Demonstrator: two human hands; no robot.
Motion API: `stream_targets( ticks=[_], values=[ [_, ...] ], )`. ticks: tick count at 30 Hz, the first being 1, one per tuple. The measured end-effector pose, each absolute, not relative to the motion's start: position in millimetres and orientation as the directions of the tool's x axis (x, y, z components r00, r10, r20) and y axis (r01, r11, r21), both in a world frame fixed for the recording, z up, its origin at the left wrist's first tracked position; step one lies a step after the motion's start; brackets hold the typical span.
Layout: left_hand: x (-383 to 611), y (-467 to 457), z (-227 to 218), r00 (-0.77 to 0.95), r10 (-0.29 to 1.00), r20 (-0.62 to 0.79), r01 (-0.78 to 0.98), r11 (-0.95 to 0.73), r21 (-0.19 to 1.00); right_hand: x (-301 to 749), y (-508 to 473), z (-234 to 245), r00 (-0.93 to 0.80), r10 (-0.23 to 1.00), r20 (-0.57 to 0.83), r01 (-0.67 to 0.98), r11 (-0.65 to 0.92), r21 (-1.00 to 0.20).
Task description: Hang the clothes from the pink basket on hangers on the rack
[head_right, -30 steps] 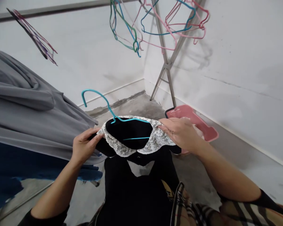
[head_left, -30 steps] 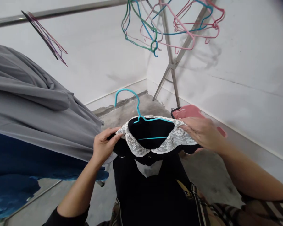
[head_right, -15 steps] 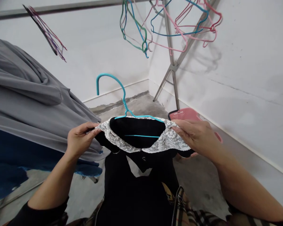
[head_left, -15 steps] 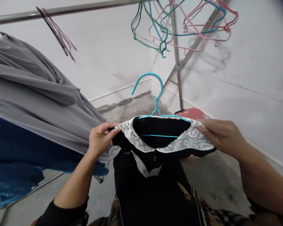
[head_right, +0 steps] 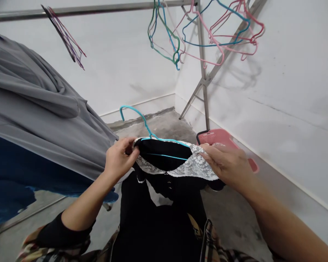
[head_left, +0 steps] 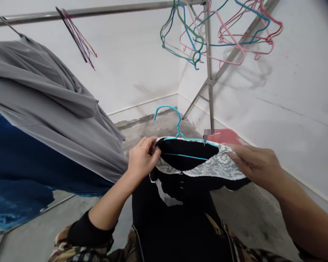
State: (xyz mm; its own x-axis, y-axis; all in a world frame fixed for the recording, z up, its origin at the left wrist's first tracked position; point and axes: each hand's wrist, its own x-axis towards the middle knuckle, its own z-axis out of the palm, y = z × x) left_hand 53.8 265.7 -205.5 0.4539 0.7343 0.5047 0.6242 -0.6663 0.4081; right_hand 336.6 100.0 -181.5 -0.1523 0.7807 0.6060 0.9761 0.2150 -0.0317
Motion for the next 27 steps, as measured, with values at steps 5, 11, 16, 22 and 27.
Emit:
stream_targets(
  ticks=[5, 11, 16, 22, 27],
  values=[
    [47.1, 285.4, -208.1, 0.412, 0.599, 0.686, 0.722, -0.674, 0.155, 332.2, 100.9, -188.3, -0.273, 0.874, 0.403, 0.956, 0.291, 0.015],
    [44.8, 267.2, -218.5, 0.523, 0.431, 0.735, 0.489, -0.858, 0.155, 334.4, 107.1, -192.5, -0.06, 0.843, 0.535, 0.994, 0.1, -0.046],
    [38.4, 259.4, -220.7, 0.433, 0.492, 0.755, 0.362, -0.862, 0.355, 335.2, 126.0, -182.6, 0.053, 0.838, 0.543, 0.989, 0.03, -0.144],
    [31.0, 247.1, -240.7, 0.38, 0.674, 0.634, 0.387, -0.738, 0.553, 333.5, 188.8, -137.9, 0.158, 0.716, 0.68, 0.968, 0.022, -0.248],
    [29.2, 220.7, -270.2, 0.409, 0.745, 0.526, 0.357, -0.662, 0.659, 312.7, 255.9, -80.7, 0.161, 0.697, 0.699, 0.92, 0.151, -0.362]
  ],
)
